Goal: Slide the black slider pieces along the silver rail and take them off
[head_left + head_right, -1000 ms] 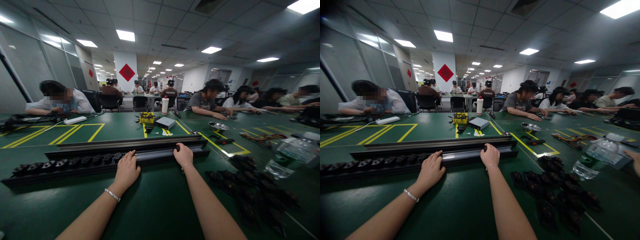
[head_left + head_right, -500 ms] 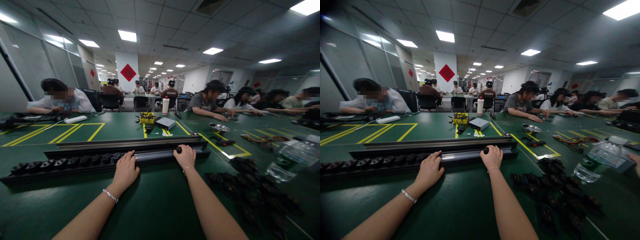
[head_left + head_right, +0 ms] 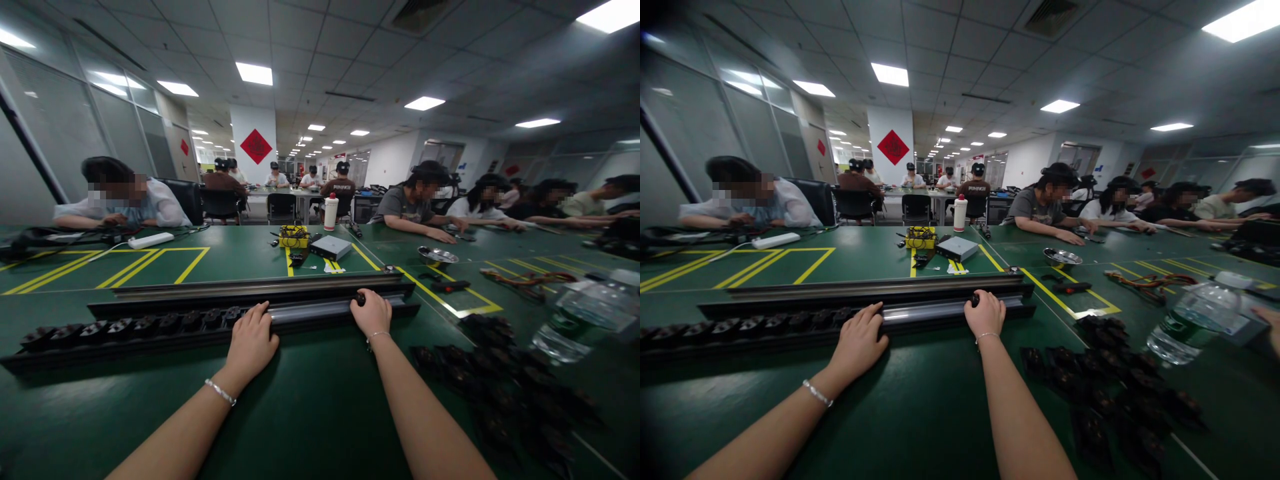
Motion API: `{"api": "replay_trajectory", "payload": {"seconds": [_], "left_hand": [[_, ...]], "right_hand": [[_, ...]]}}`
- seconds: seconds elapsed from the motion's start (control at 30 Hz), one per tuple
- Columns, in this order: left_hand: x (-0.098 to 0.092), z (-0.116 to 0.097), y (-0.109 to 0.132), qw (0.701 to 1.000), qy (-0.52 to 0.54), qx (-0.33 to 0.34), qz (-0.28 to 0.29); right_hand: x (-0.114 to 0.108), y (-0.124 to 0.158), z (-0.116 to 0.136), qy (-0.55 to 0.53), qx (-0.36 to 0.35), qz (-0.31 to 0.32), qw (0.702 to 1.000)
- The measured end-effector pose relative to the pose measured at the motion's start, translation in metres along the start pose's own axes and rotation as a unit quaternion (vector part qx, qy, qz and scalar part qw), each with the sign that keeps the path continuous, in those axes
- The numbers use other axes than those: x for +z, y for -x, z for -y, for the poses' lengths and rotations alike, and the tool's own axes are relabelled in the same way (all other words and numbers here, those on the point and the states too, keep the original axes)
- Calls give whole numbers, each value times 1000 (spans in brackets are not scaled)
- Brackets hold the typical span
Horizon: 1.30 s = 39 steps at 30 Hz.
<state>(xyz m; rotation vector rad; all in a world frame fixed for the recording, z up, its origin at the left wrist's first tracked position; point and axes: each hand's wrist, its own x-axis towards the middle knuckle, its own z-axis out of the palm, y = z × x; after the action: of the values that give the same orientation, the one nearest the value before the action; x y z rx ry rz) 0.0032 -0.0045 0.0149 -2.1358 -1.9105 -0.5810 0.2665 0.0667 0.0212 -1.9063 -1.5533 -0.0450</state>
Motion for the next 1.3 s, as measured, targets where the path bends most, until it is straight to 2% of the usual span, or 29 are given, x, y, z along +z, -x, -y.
{"api": "replay_trajectory", "payload": {"seconds": [0.33,0.57,1.3], "left_hand": [[0,-1,0,1000,4,-9,10],[1,0,0,1000,0,-2,-1],[0,-1,0,1000,-9,-6,9]], "right_hand": [[-3,-1,-3,-15,-1,-2,1000],[1,0,-11,17,9,-26,999],[0,-6,-12,-11,41,-12,999]]}}
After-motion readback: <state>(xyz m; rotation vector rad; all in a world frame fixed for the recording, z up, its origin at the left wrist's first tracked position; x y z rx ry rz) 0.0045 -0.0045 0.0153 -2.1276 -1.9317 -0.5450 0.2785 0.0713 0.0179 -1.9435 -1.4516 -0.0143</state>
